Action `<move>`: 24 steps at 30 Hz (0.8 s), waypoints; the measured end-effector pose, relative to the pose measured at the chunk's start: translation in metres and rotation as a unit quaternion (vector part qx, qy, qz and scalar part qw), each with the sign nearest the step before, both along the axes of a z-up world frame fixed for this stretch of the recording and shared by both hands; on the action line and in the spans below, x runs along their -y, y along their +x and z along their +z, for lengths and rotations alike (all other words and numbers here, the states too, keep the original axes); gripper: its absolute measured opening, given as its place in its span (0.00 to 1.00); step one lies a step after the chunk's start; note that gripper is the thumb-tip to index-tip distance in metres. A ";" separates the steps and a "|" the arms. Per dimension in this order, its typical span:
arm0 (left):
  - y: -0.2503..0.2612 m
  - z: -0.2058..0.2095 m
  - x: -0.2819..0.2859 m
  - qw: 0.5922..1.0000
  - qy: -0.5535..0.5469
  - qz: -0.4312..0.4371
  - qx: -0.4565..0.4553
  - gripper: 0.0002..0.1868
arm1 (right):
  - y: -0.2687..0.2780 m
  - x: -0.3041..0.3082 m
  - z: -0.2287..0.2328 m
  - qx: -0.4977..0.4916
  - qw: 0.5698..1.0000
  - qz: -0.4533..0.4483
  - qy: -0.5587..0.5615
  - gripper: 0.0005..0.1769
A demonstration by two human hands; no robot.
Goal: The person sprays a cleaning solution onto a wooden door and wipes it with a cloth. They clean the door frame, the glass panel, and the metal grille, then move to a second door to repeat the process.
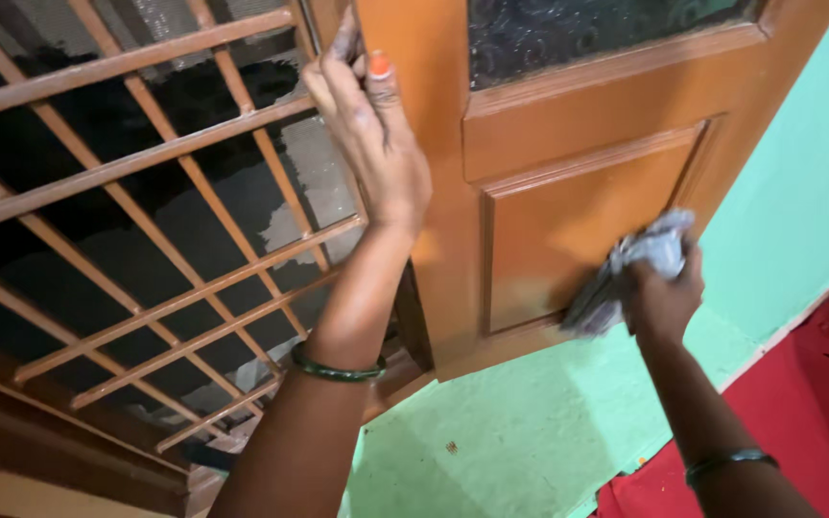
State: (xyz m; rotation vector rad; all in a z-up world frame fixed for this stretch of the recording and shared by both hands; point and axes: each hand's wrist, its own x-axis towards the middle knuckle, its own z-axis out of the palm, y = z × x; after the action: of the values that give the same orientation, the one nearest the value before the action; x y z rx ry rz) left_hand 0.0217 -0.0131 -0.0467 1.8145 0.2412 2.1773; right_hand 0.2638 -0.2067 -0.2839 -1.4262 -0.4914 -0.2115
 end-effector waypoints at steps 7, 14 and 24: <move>0.006 0.004 0.005 0.999 -0.018 -0.028 0.011 0.30 | 0.007 -0.032 -0.089 -0.319 0.947 0.031 0.035 0.38; 0.006 0.003 0.002 0.998 -0.010 -0.069 0.011 0.34 | -0.108 -0.051 -0.071 -0.505 0.814 0.276 0.080 0.28; 0.010 0.006 -0.002 0.998 -0.046 0.000 -0.036 0.38 | -0.148 -0.009 0.168 -0.104 0.943 0.305 0.083 0.29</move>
State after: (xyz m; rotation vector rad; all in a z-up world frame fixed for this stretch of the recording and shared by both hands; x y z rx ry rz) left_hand 0.0313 -0.0112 -0.0407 1.8439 0.3516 2.0668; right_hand 0.1159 -0.1981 -0.1160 -1.0593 -0.6969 0.3854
